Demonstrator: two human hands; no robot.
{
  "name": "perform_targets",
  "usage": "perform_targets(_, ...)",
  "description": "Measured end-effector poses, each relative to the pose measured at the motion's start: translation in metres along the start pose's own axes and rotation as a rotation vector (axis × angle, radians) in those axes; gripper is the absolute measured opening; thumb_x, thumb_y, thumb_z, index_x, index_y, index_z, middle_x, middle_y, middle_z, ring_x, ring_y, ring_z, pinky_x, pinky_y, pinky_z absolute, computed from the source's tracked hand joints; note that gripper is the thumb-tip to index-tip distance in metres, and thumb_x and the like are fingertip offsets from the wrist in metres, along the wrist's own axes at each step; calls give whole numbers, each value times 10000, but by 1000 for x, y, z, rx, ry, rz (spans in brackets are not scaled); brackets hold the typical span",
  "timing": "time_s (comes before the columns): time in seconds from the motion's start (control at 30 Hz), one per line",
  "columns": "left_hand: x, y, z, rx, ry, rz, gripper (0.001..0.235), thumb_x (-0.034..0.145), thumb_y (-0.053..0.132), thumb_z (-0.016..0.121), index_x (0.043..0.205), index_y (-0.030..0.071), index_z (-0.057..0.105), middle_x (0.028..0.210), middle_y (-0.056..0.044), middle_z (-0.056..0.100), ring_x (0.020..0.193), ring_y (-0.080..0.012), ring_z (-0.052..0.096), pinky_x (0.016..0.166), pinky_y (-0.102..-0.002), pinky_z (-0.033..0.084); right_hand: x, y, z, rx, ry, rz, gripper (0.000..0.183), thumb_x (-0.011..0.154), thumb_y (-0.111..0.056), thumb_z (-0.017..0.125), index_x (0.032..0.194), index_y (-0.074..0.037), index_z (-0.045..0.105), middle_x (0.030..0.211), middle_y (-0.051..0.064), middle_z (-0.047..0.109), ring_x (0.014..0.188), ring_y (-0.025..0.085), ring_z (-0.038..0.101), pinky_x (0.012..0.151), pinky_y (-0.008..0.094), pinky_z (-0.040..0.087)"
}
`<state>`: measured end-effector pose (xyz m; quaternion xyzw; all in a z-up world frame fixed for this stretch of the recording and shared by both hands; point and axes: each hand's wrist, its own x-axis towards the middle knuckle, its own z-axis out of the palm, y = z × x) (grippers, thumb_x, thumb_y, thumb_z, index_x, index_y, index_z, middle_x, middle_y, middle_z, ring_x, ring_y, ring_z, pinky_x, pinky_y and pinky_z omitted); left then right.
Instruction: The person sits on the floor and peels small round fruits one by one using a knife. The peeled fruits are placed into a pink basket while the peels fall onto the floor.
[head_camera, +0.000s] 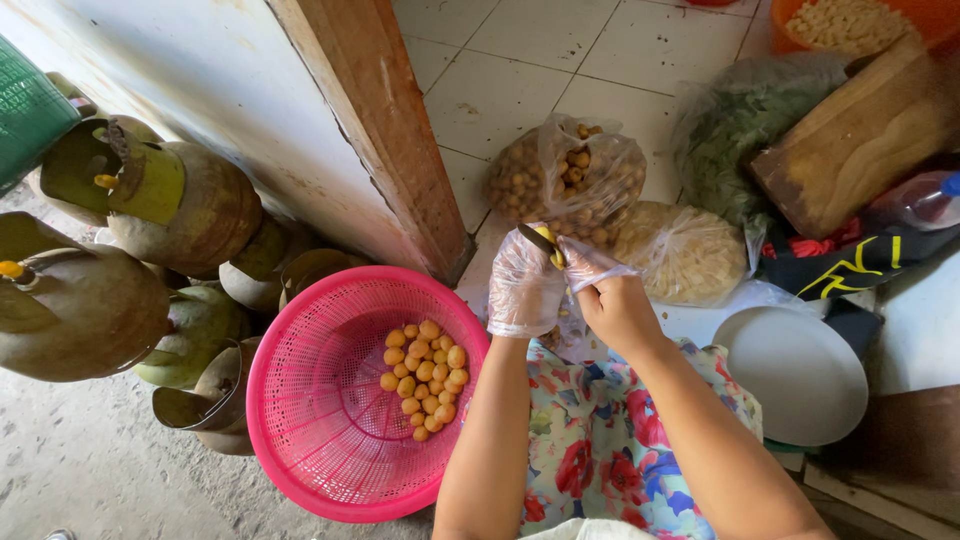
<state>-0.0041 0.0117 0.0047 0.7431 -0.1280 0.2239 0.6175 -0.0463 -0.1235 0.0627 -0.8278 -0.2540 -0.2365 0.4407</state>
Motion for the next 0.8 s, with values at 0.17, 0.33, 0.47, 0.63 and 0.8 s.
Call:
perform_targets(0.17,-7,-16,5,-734,-59,-216,219,1065,206,603,1216,49,579,1039,-17,608,907,-97,556,784,-269,492,-3,8,1,33,-34,156,384,958,-23,575,1335,-47,644,1145,222,713,789,316,706,687,336,537)
perform_targets(0.33,-13,-22,8,-721,-132,-377,251,1080,202,617,1280,51,602,1080,-21,631,927,-105,557,782,-272,496,0,30,0,46,-24,265,369,979,-45,586,1338,-39,670,863,223,667,648,247,582,633,331,504)
perform_targets(0.47,-14,-13,12,-1106,-107,-347,335,1027,135,673,1339,71,572,1194,-20,646,1060,-110,603,910,-269,511,-4,37,-2,106,-27,261,264,981,-61,602,1222,-17,700,775,179,660,658,176,575,634,320,486)
perform_targets(0.63,-9,0,6,-1169,-131,-316,366,1021,97,661,1370,68,551,1171,-35,652,1032,-122,611,872,-278,507,-11,28,-4,160,-39,177,294,964,-46,580,1237,9,674,813,151,646,667,177,506,647,313,492)
perform_targets(0.8,0,3,-2,-600,-114,-317,310,1055,143,605,1336,23,552,1092,-31,667,976,-103,621,856,-247,520,-8,18,-5,100,-97,314,277,972,-75,599,1226,-30,702,785,173,630,638,200,496,610,328,477)
